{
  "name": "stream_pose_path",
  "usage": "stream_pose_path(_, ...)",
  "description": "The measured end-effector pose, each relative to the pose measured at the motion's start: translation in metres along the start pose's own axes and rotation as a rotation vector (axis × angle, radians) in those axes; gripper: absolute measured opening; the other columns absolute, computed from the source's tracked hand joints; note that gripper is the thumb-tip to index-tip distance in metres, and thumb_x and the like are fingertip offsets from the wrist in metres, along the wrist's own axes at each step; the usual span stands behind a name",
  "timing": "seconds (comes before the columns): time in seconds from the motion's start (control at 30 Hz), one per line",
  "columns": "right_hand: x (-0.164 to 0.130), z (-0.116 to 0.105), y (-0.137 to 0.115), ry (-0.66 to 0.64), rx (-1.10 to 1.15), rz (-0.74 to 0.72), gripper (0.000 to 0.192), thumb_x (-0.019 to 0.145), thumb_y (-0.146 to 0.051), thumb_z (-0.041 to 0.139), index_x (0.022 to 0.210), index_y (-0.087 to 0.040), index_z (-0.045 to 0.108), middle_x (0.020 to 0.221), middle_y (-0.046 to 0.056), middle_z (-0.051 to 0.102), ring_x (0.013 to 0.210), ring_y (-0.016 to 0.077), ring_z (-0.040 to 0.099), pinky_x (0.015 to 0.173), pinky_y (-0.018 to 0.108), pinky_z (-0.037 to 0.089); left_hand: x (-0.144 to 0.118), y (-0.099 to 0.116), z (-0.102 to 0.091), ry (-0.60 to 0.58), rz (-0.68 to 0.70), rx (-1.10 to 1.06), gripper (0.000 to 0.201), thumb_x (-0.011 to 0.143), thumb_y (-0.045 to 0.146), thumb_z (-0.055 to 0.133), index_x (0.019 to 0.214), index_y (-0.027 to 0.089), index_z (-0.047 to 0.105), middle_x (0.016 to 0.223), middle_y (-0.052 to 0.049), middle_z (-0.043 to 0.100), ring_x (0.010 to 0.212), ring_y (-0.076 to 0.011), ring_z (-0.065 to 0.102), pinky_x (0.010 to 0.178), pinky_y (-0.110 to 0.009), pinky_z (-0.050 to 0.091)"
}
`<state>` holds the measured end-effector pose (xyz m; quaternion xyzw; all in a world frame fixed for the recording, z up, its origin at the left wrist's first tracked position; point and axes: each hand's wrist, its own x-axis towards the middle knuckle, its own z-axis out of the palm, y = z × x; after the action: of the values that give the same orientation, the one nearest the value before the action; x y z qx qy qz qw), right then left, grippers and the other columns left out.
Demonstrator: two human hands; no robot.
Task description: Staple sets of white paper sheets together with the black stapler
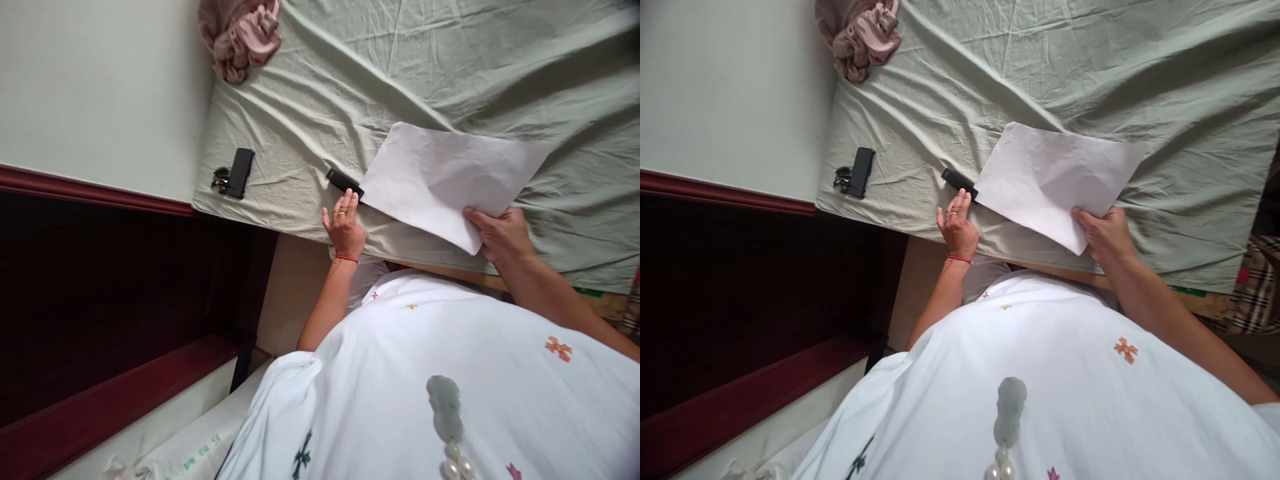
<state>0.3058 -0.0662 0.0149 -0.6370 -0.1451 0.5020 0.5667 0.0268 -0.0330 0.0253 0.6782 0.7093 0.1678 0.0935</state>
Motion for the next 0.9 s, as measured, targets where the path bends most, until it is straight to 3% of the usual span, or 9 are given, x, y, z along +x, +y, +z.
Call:
stream_pose_path(0.2, 0.001, 0.0, 0.002, 0.009, -0.023, -0.002, 0.031, 0.047, -0.021, 0.092, 0.072, -0.02, 0.073, 0.083, 0.002, 0.079, 0.071, 0.0159, 0.066, 0.062, 0.027, 0.058, 0.002, -0.012, 0.009, 0.023, 0.04, -0.151, 0.07, 0.086, 0.002, 0.045, 0.148, 0.031, 0.061, 0.161, -0.005, 0.055, 0.15, -0.0249, 0.051, 0.134, -0.055, 0.019)
stream_pose_path(0.33, -0.004, -0.008, -0.003, 0.001, -0.014, 0.025, 0.035, 0.043, -0.021, 0.094, 0.071, -0.019, 0.074, 0.083, 0.002, 0.079, 0.073, 0.0153, 0.066, 0.063, 0.025, 0.058, 0.002, -0.032, 0.02, 0.066, 0.156, -0.451, 0.065, 0.089, 0.012, 0.051, 0.152, 0.025, 0.056, 0.163, -0.009, 0.052, 0.15, -0.0234, 0.051, 0.125, -0.038, 0.039)
stream_pose_path(0.47, -0.011, -0.026, -0.017, 0.008, -0.07, 0.138, 0.041, 0.036, -0.019, 0.096, 0.071, -0.018, 0.075, 0.079, 0.001, 0.078, 0.069, 0.0133, 0.065, 0.059, 0.023, 0.057, -0.004, -0.045, 0.033, 0.22, 0.012, -0.682, 0.059, 0.095, 0.031, 0.059, 0.153, 0.022, 0.05, 0.155, -0.015, 0.058, 0.117, -0.0226, 0.073, 0.109, -0.036, 0.053)
stream_pose_path(0.57, -0.016, -0.045, -0.03, -0.056, -0.156, 0.171, 0.043, 0.035, -0.023, 0.098, 0.072, -0.018, 0.076, 0.079, 0.002, 0.078, 0.067, 0.0132, 0.066, 0.057, 0.022, 0.057, -0.004, -0.051, 0.036, 0.261, -0.101, -0.847, 0.047, 0.096, 0.049, 0.06, 0.133, 0.019, 0.062, 0.127, -0.015, 0.073, 0.1, -0.0203, 0.075, 0.096, -0.034, 0.058)
stream_pose_path(0.67, -0.017, -0.066, -0.04, -0.122, -0.264, 0.223, 0.042, 0.037, -0.028, 0.1, 0.07, -0.018, 0.076, 0.079, 0.003, 0.077, 0.063, 0.0141, 0.065, 0.052, 0.024, 0.055, -0.002, -0.051, 0.03, 0.16, -0.147, -0.94, 0.048, 0.095, 0.064, 0.059, 0.11, 0.019, 0.069, 0.098, -0.008, 0.075, 0.073, -0.0137, 0.069, 0.073, -0.028, 0.056)
stream_pose_path(0.73, -0.016, -0.077, -0.044, -0.149, -0.298, 0.228, 0.043, 0.038, -0.031, 0.101, 0.07, -0.018, 0.076, 0.078, 0.003, 0.077, 0.062, 0.0142, 0.064, 0.049, 0.023, 0.054, -0.001, -0.045, 0.022, 0.059, -0.143, -0.979, 0.05, 0.096, 0.068, 0.056, 0.104, 0.02, 0.071, 0.091, -0.005, 0.075, 0.058, -0.0092, 0.059, 0.06, -0.025, 0.048)
stream_pose_path(0.9, -0.009, -0.091, -0.048, -0.21, -0.322, 0.135, 0.042, 0.045, -0.033, 0.101, 0.079, -0.02, 0.08, 0.091, 0.002, 0.08, 0.073, 0.016, 0.068, 0.064, 0.027, 0.06, -0.005, -0.018, 0.016, -0.19, -0.062, -1.112, 0.052, 0.092, 0.069, 0.063, 0.104, 0.019, 0.073, 0.083, -0.003, 0.072, 0.062, -0.0106, 0.056, 0.06, -0.025, 0.045)
